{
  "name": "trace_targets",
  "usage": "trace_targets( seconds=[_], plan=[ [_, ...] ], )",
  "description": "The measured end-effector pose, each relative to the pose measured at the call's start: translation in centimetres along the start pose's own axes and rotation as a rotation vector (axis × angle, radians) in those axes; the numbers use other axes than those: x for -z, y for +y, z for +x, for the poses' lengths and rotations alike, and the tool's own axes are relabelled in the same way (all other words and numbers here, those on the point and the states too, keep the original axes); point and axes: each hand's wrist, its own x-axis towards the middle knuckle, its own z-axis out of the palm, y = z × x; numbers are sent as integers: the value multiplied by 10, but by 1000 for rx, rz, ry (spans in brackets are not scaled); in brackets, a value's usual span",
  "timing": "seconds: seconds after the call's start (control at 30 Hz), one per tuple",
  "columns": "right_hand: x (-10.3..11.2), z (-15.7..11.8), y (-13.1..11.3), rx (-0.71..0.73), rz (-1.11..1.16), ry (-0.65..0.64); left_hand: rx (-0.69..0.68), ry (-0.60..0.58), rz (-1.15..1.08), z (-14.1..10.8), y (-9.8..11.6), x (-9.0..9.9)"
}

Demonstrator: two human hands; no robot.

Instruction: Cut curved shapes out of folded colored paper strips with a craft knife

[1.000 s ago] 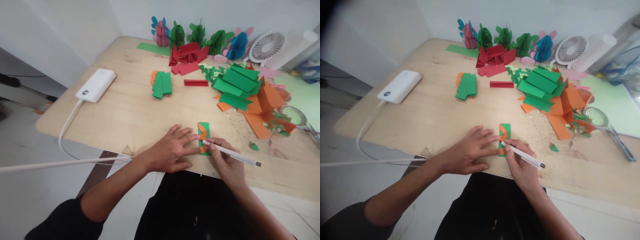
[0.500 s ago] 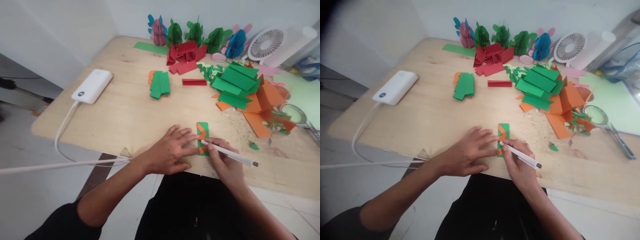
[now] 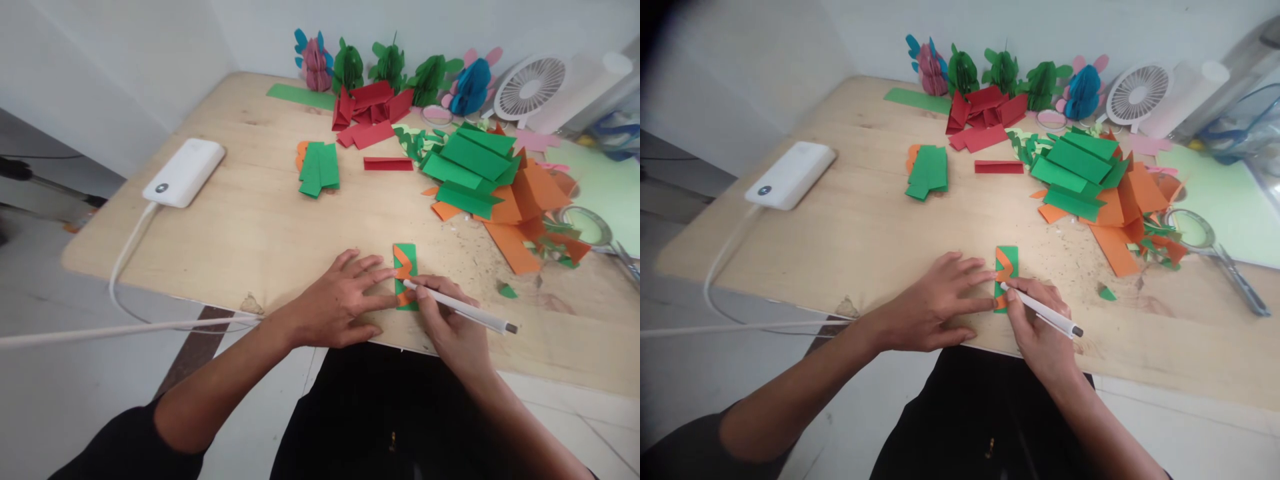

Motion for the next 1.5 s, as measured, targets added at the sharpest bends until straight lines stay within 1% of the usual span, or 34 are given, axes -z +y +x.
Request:
trace_targets(
  seconds=[0.2, 0.43, 0.67, 0.9, 1.1, 1.5],
  plan=[
    [2, -2, 1, -1, -7, 4, -4, 16, -4, 0, 0, -1],
    [5, -5, 3, -3, -12, 12, 4, 3, -2, 0, 0, -1],
    [7, -8, 3, 24, -29, 14, 7, 12, -8, -1, 0, -2],
    [8, -11, 1, -2, -56, 21, 9, 3, -10, 0, 0, -1],
    [10, -12, 0, 39, -76, 31, 13, -2, -8, -1, 0, -1],
    [9, -15, 2, 26, -82, 51, 19, -5, -14, -1, 1, -1]
  ],
)
